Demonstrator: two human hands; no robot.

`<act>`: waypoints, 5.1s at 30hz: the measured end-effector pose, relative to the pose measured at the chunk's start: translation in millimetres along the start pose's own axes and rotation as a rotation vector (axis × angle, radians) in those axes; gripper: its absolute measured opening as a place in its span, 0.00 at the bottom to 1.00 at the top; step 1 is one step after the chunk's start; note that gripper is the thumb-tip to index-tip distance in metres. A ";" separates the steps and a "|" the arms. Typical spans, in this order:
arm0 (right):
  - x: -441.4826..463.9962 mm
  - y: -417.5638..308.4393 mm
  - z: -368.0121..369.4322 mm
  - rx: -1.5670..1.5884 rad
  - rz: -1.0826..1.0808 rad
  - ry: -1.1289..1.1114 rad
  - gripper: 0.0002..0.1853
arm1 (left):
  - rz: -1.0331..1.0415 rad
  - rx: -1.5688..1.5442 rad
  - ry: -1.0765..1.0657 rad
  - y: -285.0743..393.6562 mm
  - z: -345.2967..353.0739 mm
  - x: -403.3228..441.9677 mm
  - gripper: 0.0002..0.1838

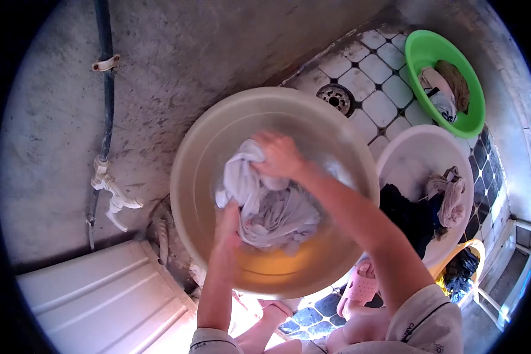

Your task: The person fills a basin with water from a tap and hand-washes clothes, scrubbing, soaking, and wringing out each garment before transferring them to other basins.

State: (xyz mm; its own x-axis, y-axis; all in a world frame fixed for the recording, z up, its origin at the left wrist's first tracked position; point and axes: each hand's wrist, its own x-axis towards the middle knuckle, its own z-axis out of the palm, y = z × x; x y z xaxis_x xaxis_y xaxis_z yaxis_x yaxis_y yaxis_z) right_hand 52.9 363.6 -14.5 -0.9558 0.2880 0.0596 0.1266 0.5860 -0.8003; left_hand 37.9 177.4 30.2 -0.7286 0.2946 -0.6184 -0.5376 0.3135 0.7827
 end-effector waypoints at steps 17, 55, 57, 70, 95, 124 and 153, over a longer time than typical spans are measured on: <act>-32.9 50.3 92.2 -0.402 0.168 0.061 0.25 | 0.199 0.533 0.286 -101.7 -31.9 103.0 0.26; -32.3 7.3 86.0 -0.287 0.171 -0.259 0.36 | 0.393 1.633 -0.281 -110.9 59.7 -17.1 0.20; -11.9 17.6 101.0 -0.407 0.253 -0.173 0.33 | 0.451 1.764 -0.242 -110.1 61.1 -23.1 0.19; -90.9 -21.9 0.1 -0.374 -0.096 -0.495 0.31 | -0.007 1.509 -0.457 -104.5 78.7 -5.5 0.26; -75.0 4.3 34.0 -0.323 -0.267 -0.253 0.37 | 0.583 1.209 -0.195 -185.6 66.4 28.6 0.09; -20.7 -34.7 -36.1 -0.201 0.097 0.079 0.25 | -0.160 -0.529 -0.277 -39.3 5.5 4.9 0.23; -54.0 -50.7 -46.1 0.421 -0.263 -0.050 0.33 | 1.096 0.049 -0.088 154.1 10.4 -153.9 0.30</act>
State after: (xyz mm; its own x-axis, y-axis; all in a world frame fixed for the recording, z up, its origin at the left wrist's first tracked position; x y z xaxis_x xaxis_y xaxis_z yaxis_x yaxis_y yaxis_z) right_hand 110.3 353.3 50.3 -0.9538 0.1285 0.2715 -0.2289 0.2743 -0.9340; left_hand 71.6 189.7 245.3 -0.7666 0.4979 0.4055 0.4009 -0.1222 0.9079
